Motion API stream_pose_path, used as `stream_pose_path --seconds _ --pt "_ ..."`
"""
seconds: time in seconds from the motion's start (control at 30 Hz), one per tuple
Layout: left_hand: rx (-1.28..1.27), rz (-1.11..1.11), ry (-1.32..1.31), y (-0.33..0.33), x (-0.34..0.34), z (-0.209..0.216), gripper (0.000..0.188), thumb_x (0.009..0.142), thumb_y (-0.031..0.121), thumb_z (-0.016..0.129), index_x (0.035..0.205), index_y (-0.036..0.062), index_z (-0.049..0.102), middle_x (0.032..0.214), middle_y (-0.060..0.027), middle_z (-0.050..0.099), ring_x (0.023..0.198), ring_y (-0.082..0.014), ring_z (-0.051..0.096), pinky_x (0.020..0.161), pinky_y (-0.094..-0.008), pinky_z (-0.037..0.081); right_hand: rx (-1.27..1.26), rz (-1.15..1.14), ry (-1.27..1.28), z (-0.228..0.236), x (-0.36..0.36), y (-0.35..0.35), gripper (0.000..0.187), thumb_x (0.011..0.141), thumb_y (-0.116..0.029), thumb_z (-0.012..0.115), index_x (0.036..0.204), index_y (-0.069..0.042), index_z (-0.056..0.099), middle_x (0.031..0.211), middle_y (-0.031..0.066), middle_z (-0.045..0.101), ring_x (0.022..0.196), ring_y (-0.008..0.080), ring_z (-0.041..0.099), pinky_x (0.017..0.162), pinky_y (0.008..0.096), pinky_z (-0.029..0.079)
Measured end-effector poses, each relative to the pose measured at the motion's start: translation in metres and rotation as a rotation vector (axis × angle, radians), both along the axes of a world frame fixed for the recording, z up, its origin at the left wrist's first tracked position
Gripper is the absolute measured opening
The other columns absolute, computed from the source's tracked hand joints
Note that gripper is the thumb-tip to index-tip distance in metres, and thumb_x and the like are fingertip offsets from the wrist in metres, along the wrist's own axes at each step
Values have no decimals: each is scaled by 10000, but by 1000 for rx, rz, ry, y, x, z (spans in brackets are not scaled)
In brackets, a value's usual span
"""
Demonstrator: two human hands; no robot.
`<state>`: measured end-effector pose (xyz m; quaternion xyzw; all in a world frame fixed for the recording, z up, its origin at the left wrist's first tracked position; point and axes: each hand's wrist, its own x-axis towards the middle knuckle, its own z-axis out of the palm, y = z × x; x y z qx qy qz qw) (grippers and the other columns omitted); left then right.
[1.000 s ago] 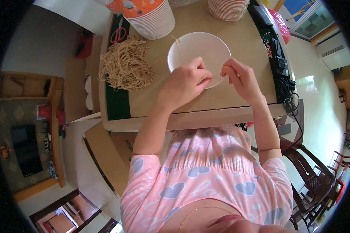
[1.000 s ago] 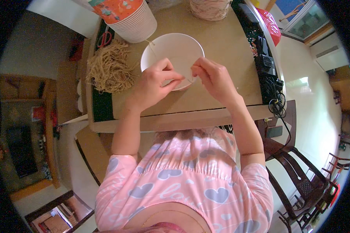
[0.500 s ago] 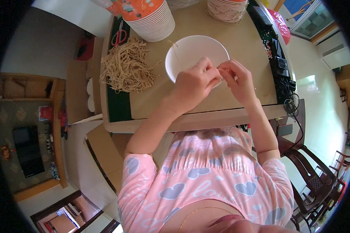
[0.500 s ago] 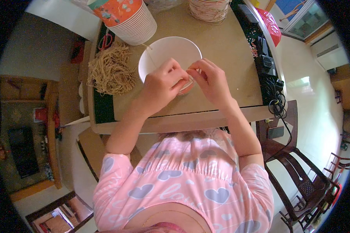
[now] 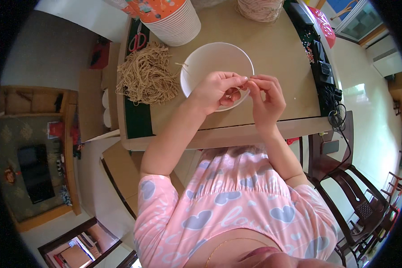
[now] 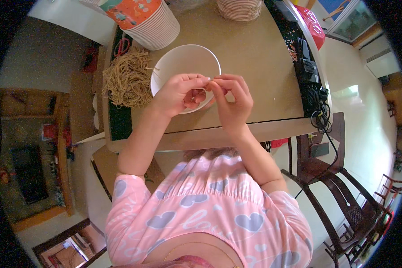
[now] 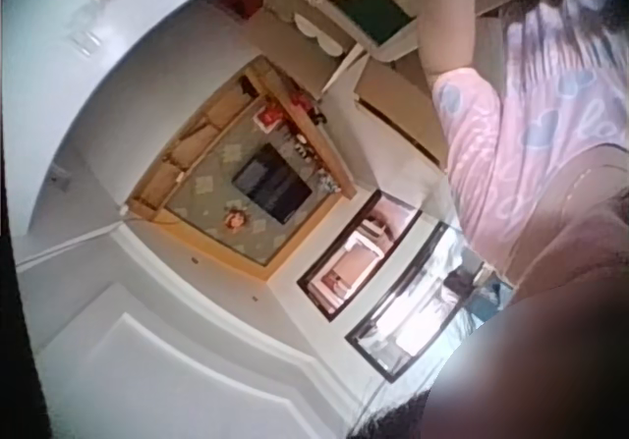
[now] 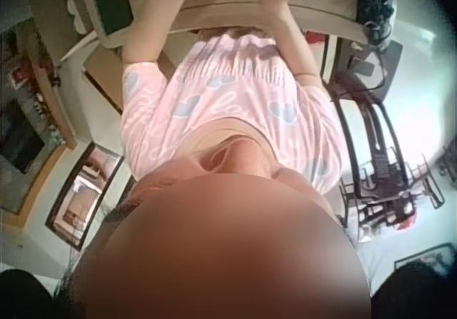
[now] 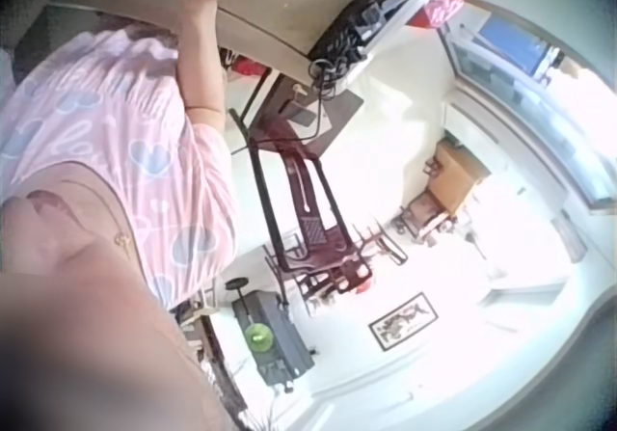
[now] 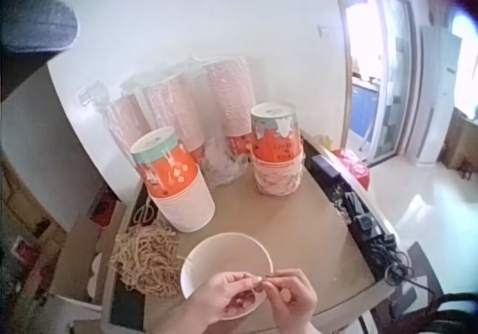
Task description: Threading thin strings or ties through pre-punched holes in paper cups to assemble packaging components.
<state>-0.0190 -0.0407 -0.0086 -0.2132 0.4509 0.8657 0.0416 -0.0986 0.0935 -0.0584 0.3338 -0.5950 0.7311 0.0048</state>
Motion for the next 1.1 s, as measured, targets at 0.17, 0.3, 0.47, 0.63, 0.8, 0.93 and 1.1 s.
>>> stream_pose_path --seconds 0.17,0.3,0.47,0.63,0.8,0.93,1.1 --pt "-12 81 1 0 1 0 164 912 181 616 878 26 654 753 -12 599 561 -57 492 425 -185 304 38 -41 194 6 0 1 147 816 14 683 963 0 685 982 116 638 824 158 627 671 246 515" --pt "-190 186 -25 4 5 5 112 872 124 660 894 15 667 729 -4 594 552 -49 478 438 -183 310 113 -35 306 8 2 3 231 821 54 638 1038 -14 681 1015 128 635 876 202 646 710 264 527" --pt "-375 201 12 7 9 8 84 835 55 678 894 -4 667 702 2 591 550 -35 469 452 -187 333 141 12 334 12 3 8 293 828 85 583 1086 -26 667 1033 137 628 893 216 649 734 280 528" --pt "-596 173 -22 7 19 7 97 828 63 681 893 -8 665 735 -8 624 572 -34 482 488 -192 369 184 257 -27 17 -3 8 204 841 32 615 1030 -22 670 919 99 643 744 137 598 649 249 486" --pt "-928 251 116 13 24 2 95 847 52 660 936 18 672 777 10 643 621 -32 513 527 -169 384 229 297 -86 9 -6 1 87 840 -6 652 927 -1 656 780 41 625 648 80 527 598 223 442" --pt "-625 340 45 16 26 7 110 853 43 653 952 6 683 811 -7 668 646 -41 536 557 -177 422 226 279 -124 8 -5 -2 51 840 -15 664 886 -1 647 745 17 609 643 64 515 594 218 438" --pt "-967 345 34 24 28 6 111 856 29 643 952 10 695 809 9 673 639 -39 540 562 -197 446 208 279 -99 8 -3 -4 48 835 -13 668 876 -2 645 743 13 605 638 62 510 583 216 434"
